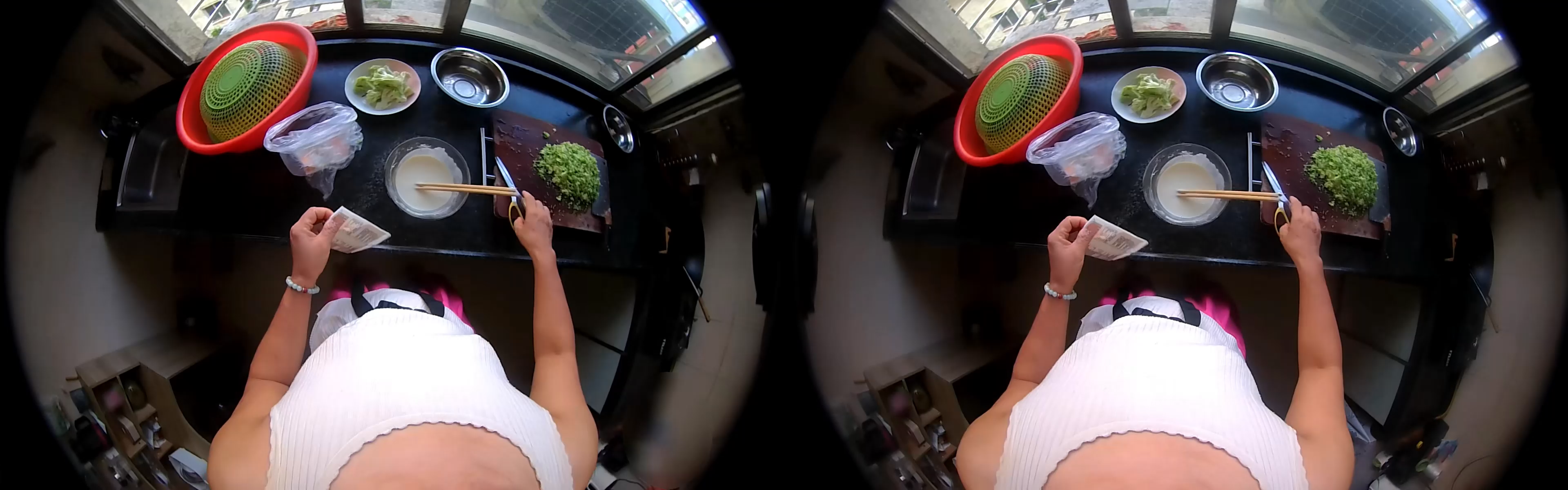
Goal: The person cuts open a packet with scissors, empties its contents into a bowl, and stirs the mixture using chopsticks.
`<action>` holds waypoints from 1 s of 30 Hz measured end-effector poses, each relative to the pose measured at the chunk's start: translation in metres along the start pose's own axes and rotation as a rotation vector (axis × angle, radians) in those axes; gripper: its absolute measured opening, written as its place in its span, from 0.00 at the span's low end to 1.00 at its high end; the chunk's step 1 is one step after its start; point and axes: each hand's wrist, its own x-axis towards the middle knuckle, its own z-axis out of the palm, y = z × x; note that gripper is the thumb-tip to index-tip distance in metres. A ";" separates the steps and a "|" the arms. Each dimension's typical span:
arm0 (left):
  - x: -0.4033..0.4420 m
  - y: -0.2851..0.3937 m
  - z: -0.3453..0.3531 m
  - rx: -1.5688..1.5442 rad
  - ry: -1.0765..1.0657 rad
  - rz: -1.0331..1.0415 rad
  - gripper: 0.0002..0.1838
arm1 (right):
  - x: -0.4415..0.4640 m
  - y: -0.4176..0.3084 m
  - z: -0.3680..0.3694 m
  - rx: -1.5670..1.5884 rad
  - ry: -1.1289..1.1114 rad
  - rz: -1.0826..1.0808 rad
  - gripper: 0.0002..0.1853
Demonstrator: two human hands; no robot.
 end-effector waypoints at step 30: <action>0.086 -0.008 -0.071 -1.020 -0.509 -0.456 0.26 | -0.003 -0.328 0.002 1.803 -0.400 0.145 0.17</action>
